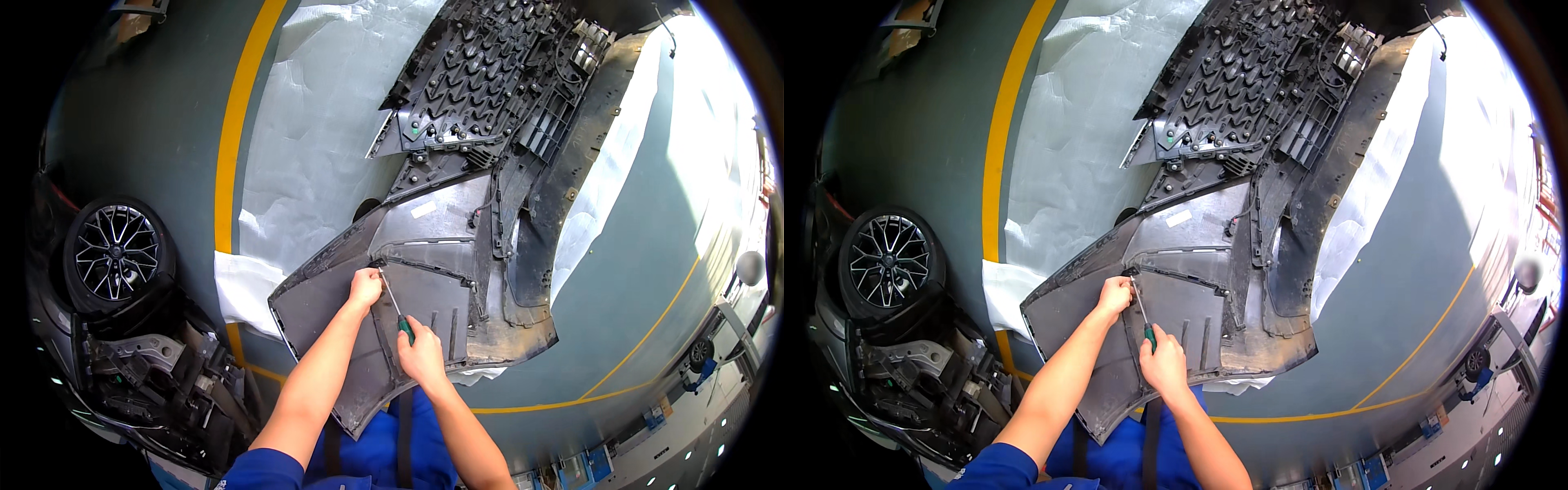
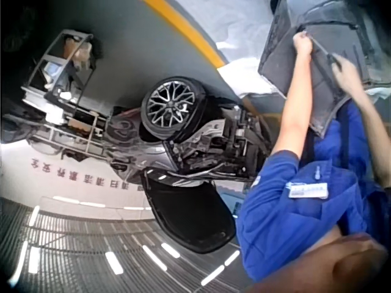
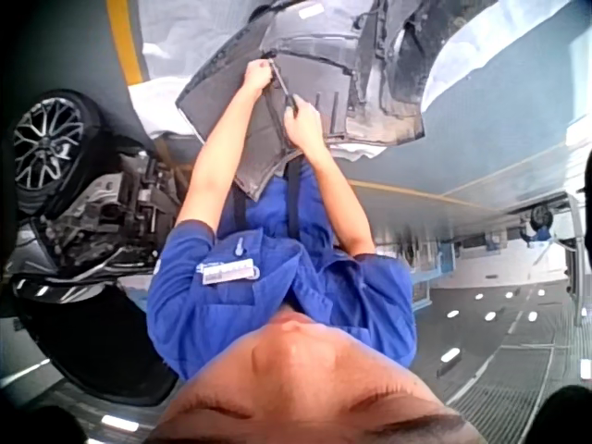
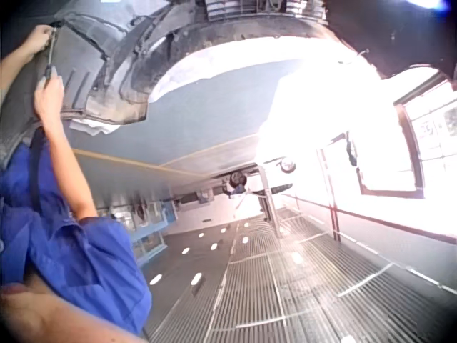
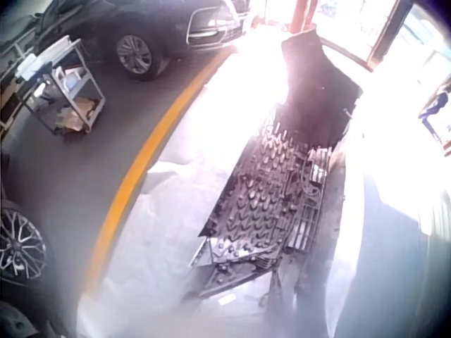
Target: The person works on a large black plastic car part laid on a white sheet, using a screwdriver to remove fasteners and a pry tool to separate sections. They retrieve tools from a nearby cart and continue disassembling the part.
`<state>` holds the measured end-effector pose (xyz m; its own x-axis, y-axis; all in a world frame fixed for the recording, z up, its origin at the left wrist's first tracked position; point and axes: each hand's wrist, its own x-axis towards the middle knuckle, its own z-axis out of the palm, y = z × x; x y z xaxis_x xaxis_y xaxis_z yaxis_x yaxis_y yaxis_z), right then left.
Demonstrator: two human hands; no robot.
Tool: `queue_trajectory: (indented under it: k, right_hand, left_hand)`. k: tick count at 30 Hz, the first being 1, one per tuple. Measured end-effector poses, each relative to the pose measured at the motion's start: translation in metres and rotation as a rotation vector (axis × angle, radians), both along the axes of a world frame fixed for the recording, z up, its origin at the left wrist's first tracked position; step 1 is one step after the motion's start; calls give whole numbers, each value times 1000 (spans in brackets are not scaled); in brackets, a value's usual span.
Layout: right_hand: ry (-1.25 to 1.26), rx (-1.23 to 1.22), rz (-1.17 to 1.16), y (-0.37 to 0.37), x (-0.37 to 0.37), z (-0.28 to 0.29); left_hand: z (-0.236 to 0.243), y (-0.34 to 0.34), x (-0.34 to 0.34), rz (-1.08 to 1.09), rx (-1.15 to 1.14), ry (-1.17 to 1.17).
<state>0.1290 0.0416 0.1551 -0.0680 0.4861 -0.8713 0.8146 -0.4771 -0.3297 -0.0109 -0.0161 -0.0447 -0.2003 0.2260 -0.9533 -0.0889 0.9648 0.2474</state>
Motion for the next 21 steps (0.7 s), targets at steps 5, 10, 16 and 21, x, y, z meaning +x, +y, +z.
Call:
queue_trajectory:
  k: [5, 10, 16, 21]
  right_hand:
    - [-86, -31, -9, -10, -30, -17]
    - [-148, -39, 3, -7, -51, -15]
    - [-214, -35, 24, -3, -75, -17]
    - [-177, -86, -282, -27, -85, -29]
  left_hand:
    - [-30, -19, -9, -59, -22, -40]
    - [-36, -23, -14, -76, -37, -89]
    - [-22, -6, -27, 1, -87, -181]
    - [-7, 6, -42, 41, -128, -293]
